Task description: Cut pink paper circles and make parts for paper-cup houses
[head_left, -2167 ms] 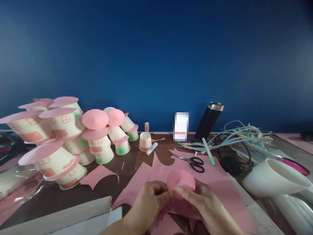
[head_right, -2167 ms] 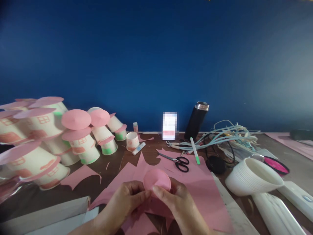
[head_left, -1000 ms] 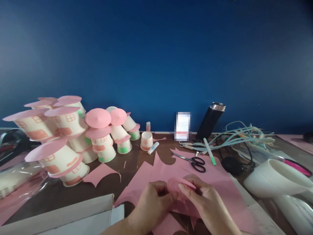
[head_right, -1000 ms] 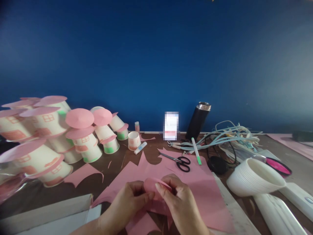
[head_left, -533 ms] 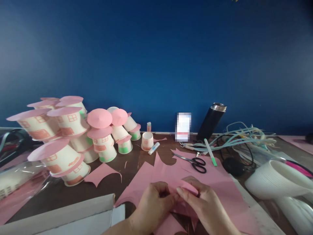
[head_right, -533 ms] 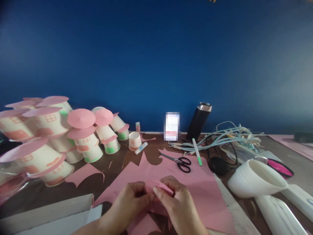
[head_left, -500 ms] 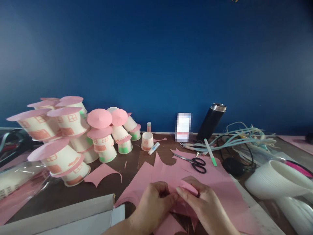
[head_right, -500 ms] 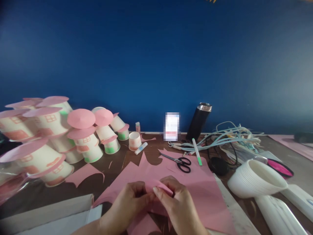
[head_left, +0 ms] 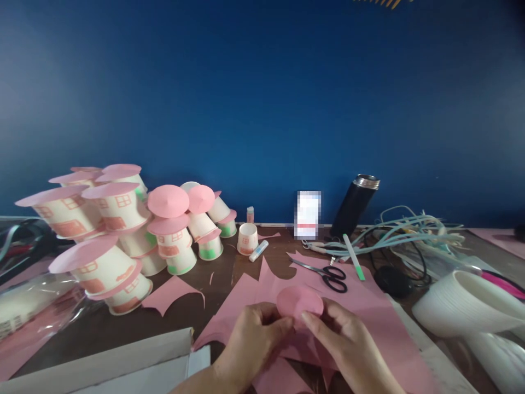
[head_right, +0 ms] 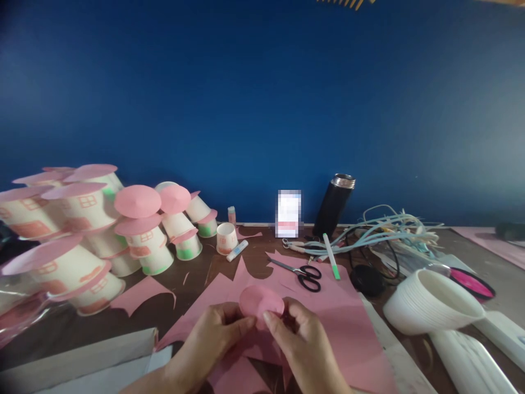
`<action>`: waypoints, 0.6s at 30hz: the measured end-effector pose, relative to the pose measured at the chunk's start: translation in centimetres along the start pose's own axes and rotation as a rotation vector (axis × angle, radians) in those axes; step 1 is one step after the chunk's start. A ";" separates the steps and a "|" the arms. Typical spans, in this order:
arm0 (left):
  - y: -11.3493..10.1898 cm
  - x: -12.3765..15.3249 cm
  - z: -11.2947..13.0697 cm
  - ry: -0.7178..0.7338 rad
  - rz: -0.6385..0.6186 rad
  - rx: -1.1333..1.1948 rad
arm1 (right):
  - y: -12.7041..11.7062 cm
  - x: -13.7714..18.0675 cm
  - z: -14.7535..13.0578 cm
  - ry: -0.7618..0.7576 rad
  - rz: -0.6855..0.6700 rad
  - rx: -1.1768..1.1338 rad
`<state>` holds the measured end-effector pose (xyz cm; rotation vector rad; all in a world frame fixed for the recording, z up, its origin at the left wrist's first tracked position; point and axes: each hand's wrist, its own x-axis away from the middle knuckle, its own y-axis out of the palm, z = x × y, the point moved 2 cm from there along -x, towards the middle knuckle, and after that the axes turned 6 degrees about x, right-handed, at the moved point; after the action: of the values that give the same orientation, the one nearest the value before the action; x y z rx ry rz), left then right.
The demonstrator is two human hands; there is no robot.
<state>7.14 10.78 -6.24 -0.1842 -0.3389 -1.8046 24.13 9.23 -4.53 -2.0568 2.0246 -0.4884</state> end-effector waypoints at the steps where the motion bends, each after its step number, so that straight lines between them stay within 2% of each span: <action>1: 0.1 0.0 -0.1 0.004 -0.031 0.036 | -0.1 0.0 0.1 -0.009 0.022 0.023; 4: 0.3 -0.1 -0.3 0.004 -0.091 0.117 | -0.3 0.1 0.1 -0.053 0.083 0.073; 7: 0.4 -0.3 -0.4 0.005 -0.046 0.107 | -0.4 0.2 -0.1 -0.075 0.112 0.128; 11: 0.4 -0.1 -0.1 0.018 -0.022 0.142 | -0.1 0.3 -0.3 -0.091 0.068 0.152; 18: 0.1 0.3 0.9 0.127 -0.029 0.123 | 0.9 0.4 -0.3 -0.124 -0.009 0.051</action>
<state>7.11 10.80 -5.27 0.0221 -0.3627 -1.8078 23.21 8.86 -4.60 -2.0150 1.9128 -0.3997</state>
